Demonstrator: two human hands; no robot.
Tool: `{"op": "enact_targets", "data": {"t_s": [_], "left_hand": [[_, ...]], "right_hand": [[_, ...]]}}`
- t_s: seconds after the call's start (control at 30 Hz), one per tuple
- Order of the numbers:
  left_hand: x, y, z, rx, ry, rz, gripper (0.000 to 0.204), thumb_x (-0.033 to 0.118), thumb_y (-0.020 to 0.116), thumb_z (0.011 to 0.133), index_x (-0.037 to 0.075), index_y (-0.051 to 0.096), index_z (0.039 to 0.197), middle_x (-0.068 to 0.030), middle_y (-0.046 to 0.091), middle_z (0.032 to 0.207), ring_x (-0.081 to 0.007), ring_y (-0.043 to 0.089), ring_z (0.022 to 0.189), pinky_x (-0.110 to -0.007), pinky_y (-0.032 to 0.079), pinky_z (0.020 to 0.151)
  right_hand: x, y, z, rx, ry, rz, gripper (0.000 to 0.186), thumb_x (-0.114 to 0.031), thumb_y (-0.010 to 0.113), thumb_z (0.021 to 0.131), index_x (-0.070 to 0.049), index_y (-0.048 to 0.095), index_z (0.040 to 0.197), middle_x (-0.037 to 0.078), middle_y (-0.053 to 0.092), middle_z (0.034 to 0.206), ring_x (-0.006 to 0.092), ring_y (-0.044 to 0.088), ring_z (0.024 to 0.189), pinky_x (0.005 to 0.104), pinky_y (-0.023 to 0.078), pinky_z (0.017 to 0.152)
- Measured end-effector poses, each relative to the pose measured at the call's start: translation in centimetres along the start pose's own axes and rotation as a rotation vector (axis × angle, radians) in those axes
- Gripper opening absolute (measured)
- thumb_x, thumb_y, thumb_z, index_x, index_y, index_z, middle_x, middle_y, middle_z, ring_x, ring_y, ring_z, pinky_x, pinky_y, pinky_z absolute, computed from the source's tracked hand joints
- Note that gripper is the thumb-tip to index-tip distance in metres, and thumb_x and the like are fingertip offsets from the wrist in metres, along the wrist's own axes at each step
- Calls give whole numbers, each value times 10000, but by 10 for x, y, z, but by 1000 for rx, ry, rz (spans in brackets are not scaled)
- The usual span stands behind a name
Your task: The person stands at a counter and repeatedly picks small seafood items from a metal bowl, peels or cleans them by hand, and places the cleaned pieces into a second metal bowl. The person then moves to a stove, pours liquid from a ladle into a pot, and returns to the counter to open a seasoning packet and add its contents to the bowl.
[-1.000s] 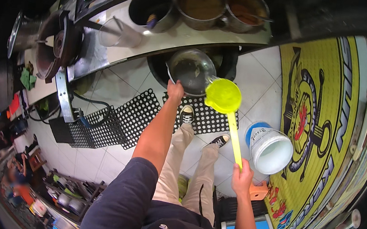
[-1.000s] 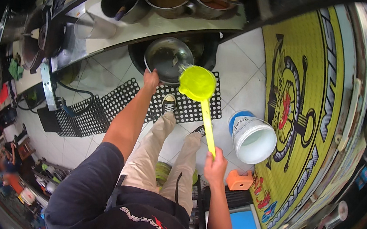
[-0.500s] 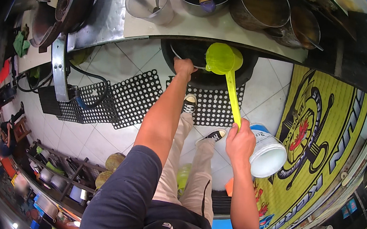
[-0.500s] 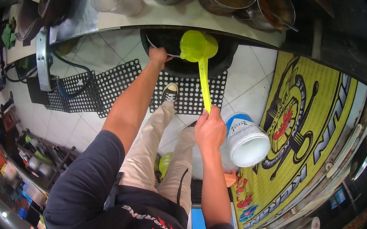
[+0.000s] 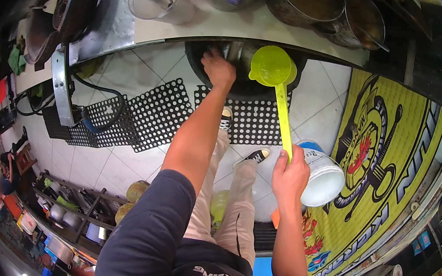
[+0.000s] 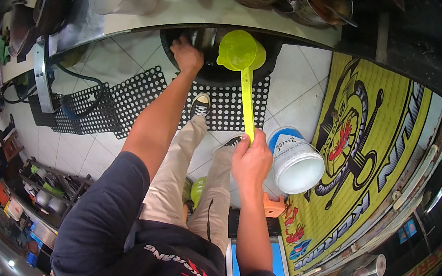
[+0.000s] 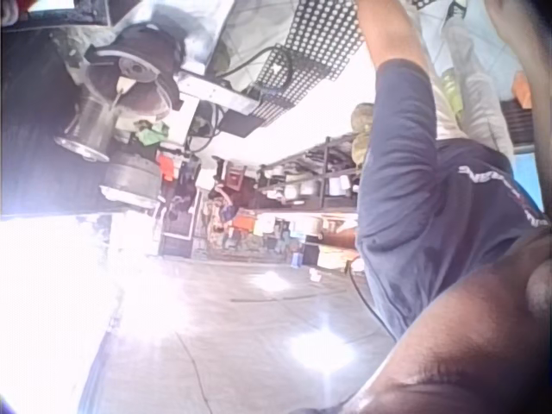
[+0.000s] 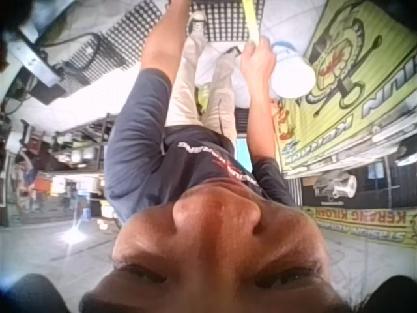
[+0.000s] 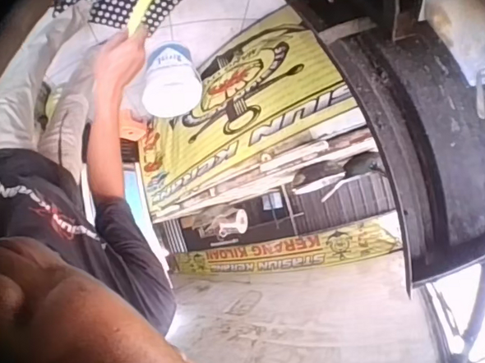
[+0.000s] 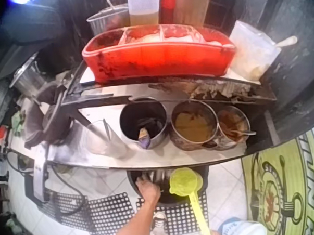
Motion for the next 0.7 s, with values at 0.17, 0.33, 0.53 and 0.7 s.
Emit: {"op": "enact_targets", "data": {"t_s": [0.17, 0.33, 0.53, 0.7], "left_hand": [[39, 41, 7, -68, 485, 208, 396, 150, 511, 910, 91, 589, 1293, -139, 577, 1340, -362, 519, 1259, -525, 427, 1053], [69, 67, 5, -257, 608, 139, 361, 161, 490, 926, 37, 653, 1223, -180, 661, 1288, -323, 593, 1252, -468, 453, 1059], [21, 76, 52, -145, 384, 324, 252, 208, 573, 893, 42, 761, 919, -173, 756, 954, -329, 747, 889, -402, 595, 837], [-53, 98, 41, -362, -246, -318, 369, 168, 547, 961, 46, 606, 1305, -202, 714, 1166, -324, 725, 1029, -372, 636, 745]], "right_hand": [[-16, -11, -13, 57, -79, -17, 232, -89, 603, 931, 4, 608, 1143, 216, 699, 886, 429, 669, 752, 496, 521, 642], [-16, -8, -13, 96, -76, -57, 241, -97, 604, 945, -3, 593, 1166, 209, 695, 897, 421, 670, 745, 491, 520, 638], [-12, 6, -5, 86, -43, 66, 223, -99, 595, 956, -8, 588, 1159, 210, 692, 882, 425, 668, 742, 505, 514, 639], [-10, 21, 4, 39, -14, -41, 211, -81, 600, 943, -6, 586, 1140, 210, 689, 894, 418, 671, 763, 509, 512, 635]]}}
Point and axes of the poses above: each hand's wrist, its own z-axis towards the middle knuckle, its own y-axis out of the palm, x = y × z, the point moved 10 cm from there along z, towards the middle knuckle
